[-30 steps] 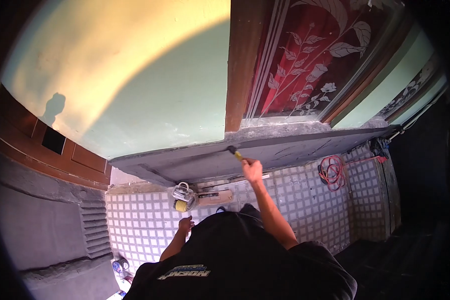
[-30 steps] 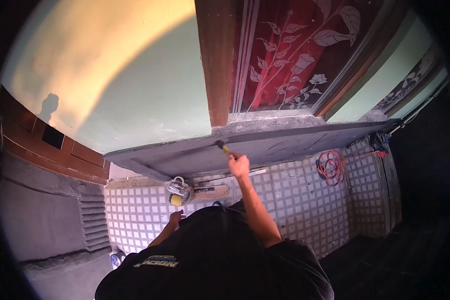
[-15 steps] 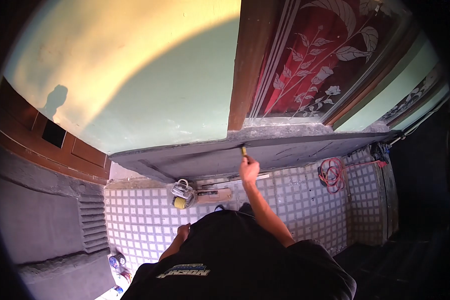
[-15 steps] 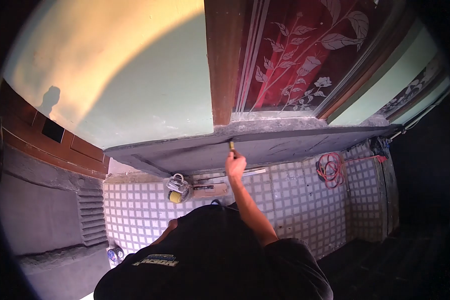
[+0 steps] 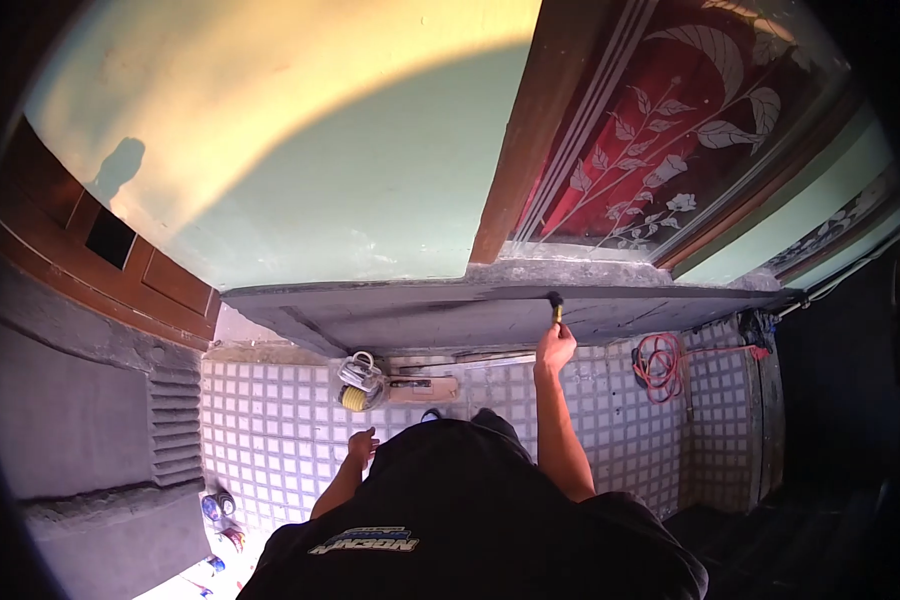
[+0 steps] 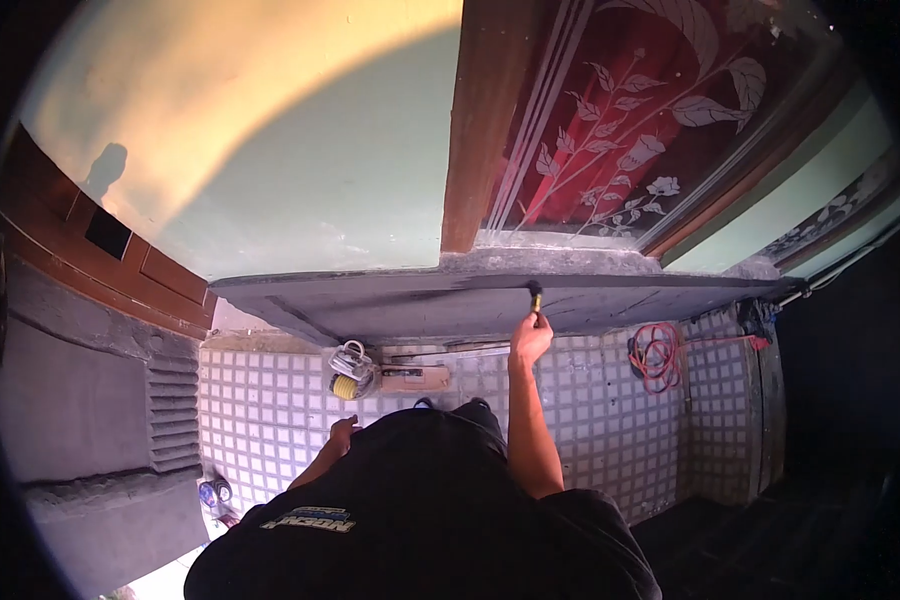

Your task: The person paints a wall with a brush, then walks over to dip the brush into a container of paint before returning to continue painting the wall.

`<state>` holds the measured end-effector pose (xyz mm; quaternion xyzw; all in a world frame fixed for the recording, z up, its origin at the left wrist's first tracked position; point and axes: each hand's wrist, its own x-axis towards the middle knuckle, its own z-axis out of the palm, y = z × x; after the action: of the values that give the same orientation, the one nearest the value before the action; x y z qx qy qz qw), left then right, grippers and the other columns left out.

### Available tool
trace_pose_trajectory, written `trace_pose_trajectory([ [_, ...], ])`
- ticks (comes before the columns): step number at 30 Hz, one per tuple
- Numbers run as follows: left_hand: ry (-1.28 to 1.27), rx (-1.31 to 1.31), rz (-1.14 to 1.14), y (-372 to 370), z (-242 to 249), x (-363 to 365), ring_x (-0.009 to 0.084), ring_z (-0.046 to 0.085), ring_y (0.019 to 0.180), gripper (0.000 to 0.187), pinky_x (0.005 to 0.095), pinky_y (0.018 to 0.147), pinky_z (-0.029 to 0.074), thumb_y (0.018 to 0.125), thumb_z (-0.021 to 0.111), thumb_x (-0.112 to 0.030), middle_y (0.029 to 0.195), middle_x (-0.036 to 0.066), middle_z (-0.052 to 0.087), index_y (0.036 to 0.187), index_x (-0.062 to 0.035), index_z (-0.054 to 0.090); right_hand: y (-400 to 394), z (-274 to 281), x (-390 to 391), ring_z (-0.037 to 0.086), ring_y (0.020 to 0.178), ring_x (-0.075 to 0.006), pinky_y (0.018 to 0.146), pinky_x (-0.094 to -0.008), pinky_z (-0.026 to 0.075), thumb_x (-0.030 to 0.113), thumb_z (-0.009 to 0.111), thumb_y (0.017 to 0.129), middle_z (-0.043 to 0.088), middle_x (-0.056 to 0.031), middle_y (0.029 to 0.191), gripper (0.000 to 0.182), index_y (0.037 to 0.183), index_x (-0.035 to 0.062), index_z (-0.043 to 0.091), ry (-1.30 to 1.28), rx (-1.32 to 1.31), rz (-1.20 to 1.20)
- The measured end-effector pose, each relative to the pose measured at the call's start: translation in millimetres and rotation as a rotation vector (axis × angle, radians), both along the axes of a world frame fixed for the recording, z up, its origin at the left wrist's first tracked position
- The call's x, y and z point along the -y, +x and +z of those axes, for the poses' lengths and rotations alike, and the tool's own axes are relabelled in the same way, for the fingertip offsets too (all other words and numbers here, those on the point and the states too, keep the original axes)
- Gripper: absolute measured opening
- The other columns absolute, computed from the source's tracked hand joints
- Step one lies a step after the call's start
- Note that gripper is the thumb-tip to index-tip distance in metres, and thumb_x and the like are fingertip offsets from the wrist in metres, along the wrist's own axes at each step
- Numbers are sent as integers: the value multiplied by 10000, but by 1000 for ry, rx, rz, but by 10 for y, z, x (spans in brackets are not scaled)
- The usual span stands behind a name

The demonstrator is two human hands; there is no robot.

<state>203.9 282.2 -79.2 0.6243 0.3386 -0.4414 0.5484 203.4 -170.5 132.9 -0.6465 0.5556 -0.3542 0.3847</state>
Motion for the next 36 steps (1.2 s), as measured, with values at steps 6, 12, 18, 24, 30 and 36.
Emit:
trace_pose_trajectory([
  [6,109,151,-255,-102,530,66,150,530,643,317,320,566,423,834,532,-365,780,44,579,998,-95,532,371,3,-462,522,572,-192,585,-353,428,190,524,830,628,-154,685,287,845,-79,622,94,12,104],
  [12,89,3,-105,-53,202,-22,170,543,719,340,339,609,417,837,526,-381,867,59,590,1035,-104,531,346,108,-874,477,578,-102,539,-301,411,181,526,810,532,-29,594,278,939,-40,635,247,-8,635],
  [18,85,14,-58,-43,331,57,186,544,793,366,357,653,411,841,515,-395,937,77,592,1055,-98,527,166,-119,-258,603,619,-214,600,-343,456,209,543,801,628,-157,683,276,952,0,639,-31,-92,377],
  [24,109,25,-104,-90,403,11,180,547,740,357,349,622,409,838,521,-397,885,72,593,1018,-90,536,172,23,-260,615,655,-293,622,-387,453,182,497,807,634,-194,750,287,936,-42,623,-99,67,-17],
  [30,133,0,-189,-185,196,-153,159,532,666,359,337,583,407,832,528,-405,842,55,585,1014,-95,541,567,250,-960,555,546,-217,571,-369,435,184,500,800,601,-195,649,267,912,-18,633,-38,107,226],
  [36,119,-18,-199,-84,166,-105,159,533,678,349,328,581,406,835,523,-396,833,56,588,1013,-97,541,387,225,-761,451,522,-94,489,-291,388,194,534,798,526,-29,554,284,895,-52,637,313,52,596],
])
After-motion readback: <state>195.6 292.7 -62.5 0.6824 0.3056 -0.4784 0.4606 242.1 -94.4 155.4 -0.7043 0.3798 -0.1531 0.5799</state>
